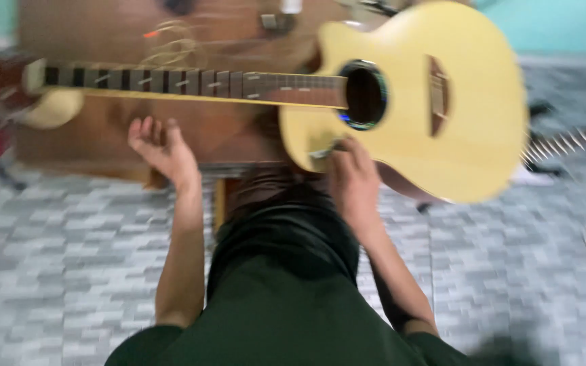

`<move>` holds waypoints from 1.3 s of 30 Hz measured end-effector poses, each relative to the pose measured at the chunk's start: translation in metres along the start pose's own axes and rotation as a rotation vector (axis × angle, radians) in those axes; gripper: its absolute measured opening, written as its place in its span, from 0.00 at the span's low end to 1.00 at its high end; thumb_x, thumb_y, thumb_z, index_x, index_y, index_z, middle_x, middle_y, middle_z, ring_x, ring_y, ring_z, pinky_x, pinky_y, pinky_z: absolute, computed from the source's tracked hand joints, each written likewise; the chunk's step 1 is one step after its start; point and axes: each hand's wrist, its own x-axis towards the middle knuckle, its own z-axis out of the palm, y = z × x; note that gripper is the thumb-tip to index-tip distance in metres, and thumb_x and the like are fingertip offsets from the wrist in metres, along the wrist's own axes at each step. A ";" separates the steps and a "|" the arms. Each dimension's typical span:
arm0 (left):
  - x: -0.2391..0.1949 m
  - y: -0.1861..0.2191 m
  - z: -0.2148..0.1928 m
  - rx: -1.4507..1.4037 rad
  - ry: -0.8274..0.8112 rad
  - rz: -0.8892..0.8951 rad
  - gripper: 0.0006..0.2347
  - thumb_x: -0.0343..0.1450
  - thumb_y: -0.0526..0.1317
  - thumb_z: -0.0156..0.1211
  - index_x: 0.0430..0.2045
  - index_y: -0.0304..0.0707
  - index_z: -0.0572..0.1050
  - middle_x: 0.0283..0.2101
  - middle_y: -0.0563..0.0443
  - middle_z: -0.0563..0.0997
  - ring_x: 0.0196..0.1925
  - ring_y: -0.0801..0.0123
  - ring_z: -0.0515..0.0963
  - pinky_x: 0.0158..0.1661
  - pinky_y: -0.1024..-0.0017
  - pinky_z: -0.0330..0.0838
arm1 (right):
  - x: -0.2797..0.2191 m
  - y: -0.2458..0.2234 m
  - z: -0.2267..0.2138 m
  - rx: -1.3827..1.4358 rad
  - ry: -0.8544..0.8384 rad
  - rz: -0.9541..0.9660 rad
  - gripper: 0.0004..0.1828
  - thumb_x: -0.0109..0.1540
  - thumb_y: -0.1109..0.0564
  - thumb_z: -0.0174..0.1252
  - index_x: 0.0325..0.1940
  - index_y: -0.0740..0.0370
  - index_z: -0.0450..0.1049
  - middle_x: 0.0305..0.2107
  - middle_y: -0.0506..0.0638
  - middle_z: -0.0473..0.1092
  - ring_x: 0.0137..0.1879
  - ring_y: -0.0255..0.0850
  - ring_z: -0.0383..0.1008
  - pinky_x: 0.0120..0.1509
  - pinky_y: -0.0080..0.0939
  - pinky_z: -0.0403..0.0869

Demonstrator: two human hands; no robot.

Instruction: The person wipes the body and fretboard of an acoustic guitar with a cloth. The guitar rests on a workbench while the person uses a small cloth to clean the top surface, sides, and neck. The person holds the guitar neck with one hand while wiping with the other.

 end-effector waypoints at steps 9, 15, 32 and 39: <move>0.149 0.015 -0.076 0.843 0.181 0.020 0.53 0.61 0.50 0.94 0.70 0.37 0.50 0.72 0.36 0.63 0.74 0.43 0.64 0.67 0.43 0.63 | 0.015 0.060 -0.031 0.181 -0.141 0.189 0.15 0.62 0.73 0.46 0.50 0.74 0.72 0.51 0.66 0.70 0.58 0.61 0.70 0.62 0.54 0.68; 0.188 0.032 -0.082 0.583 0.121 0.018 0.39 0.55 0.48 0.90 0.53 0.42 0.65 0.55 0.45 0.81 0.57 0.49 0.81 0.55 0.50 0.76 | 0.038 0.041 -0.025 -0.219 -0.612 -0.045 0.71 0.53 0.11 0.28 0.78 0.71 0.56 0.65 0.71 0.61 0.69 0.63 0.61 0.68 0.63 0.59; 0.256 -0.066 -0.126 0.649 0.130 0.366 0.45 0.50 0.52 0.99 0.54 0.37 0.68 0.52 0.43 0.83 0.51 0.54 0.84 0.52 0.63 0.75 | 0.058 0.072 -0.001 -0.096 -0.409 -0.377 0.67 0.43 0.15 0.60 0.69 0.69 0.68 0.47 0.60 0.70 0.51 0.57 0.69 0.57 0.55 0.64; 0.250 -0.020 -0.107 0.695 -0.146 0.469 0.22 0.70 0.46 0.91 0.46 0.29 0.84 0.46 0.45 0.89 0.43 0.60 0.88 0.41 0.64 0.81 | 0.044 0.049 -0.017 -0.077 -0.434 -0.231 0.65 0.56 0.13 0.40 0.74 0.72 0.57 0.64 0.68 0.65 0.73 0.64 0.63 0.72 0.63 0.64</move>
